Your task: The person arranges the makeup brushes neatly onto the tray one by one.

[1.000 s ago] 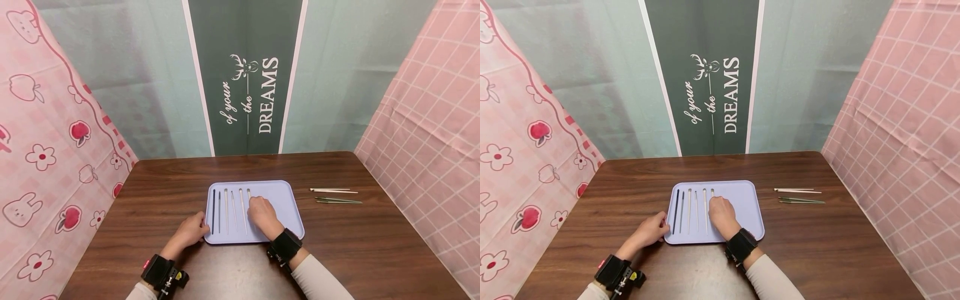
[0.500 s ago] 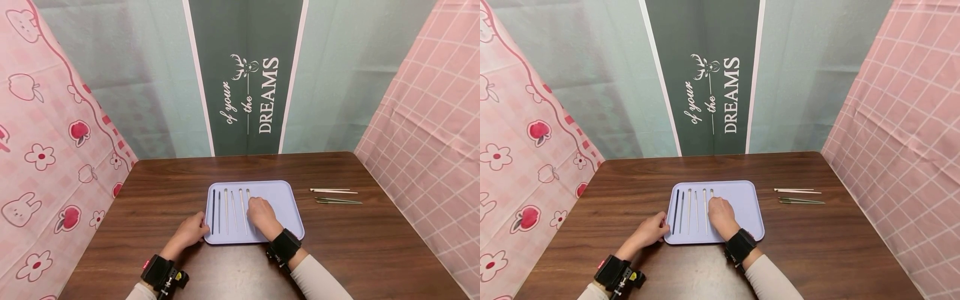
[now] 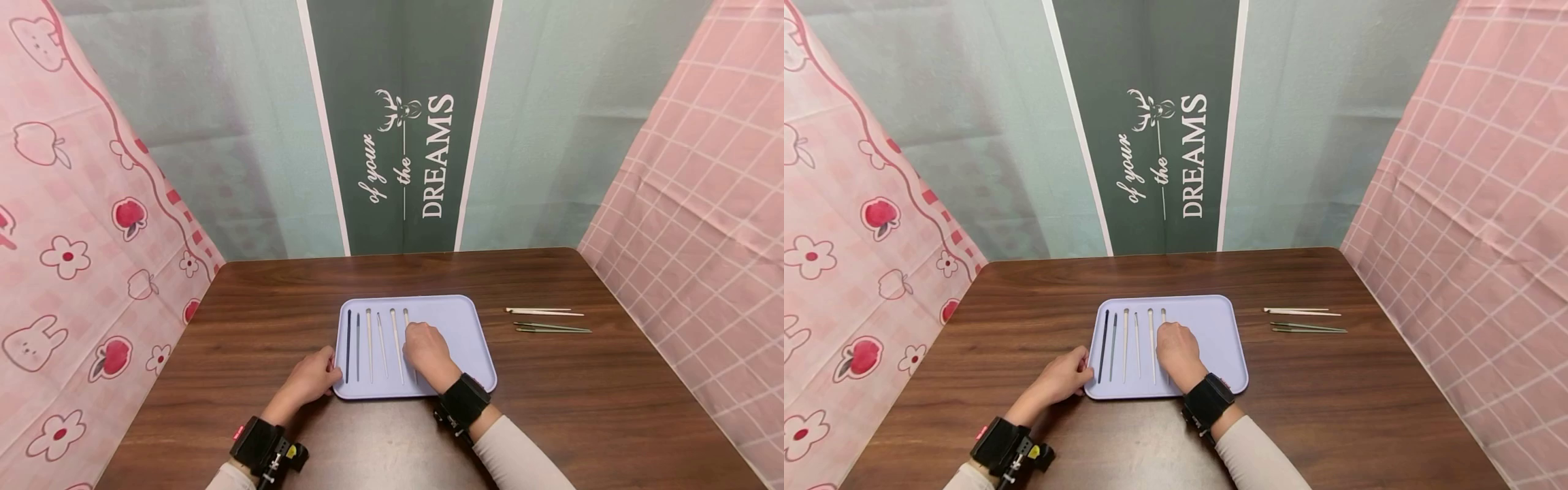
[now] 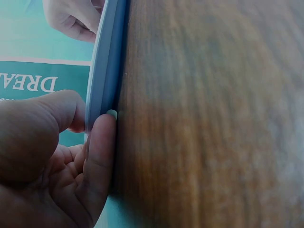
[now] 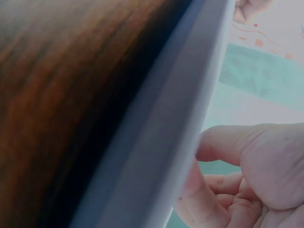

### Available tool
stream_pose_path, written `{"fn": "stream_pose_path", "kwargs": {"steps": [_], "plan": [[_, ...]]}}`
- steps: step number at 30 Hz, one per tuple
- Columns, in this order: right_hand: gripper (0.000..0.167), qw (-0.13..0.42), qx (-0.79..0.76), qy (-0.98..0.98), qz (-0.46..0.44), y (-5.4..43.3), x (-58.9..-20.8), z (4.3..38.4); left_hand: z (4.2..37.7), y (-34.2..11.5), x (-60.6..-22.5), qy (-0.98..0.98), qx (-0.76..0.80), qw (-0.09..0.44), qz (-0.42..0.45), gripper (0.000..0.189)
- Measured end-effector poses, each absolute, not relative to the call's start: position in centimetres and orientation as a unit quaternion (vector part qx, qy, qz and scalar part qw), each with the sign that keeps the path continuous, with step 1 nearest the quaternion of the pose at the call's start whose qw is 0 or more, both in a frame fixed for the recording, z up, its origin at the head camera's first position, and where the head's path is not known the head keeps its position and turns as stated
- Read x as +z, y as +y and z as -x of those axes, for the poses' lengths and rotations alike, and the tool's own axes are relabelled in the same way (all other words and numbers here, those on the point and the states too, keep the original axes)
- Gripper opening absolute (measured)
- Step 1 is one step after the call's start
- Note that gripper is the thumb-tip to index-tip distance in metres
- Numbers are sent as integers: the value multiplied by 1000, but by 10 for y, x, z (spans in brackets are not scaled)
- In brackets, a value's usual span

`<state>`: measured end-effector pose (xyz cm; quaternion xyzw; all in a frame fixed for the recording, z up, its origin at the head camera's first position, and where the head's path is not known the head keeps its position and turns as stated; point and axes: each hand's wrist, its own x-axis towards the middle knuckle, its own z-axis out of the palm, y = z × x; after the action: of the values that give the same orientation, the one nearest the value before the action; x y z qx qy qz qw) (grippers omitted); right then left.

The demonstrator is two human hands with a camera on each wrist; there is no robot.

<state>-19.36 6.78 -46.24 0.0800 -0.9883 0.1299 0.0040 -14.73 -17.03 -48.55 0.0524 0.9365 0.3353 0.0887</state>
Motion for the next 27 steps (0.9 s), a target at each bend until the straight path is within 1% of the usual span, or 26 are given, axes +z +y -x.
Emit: {"fn": "stream_pose_path", "kwargs": {"steps": [3, 17, 27], "plan": [[11, 7, 131, -988, -79, 68, -464, 194, 147, -171, -487, 938, 333, 85, -55, 15], [11, -12, 135, -988, -74, 67, -461, 192, 147, -171, -487, 938, 331, 86, -56, 15], [18, -1, 141, -987, -80, 67, -456, 188, 147, -171, -485, 937, 334, 91, -52, 15]]}}
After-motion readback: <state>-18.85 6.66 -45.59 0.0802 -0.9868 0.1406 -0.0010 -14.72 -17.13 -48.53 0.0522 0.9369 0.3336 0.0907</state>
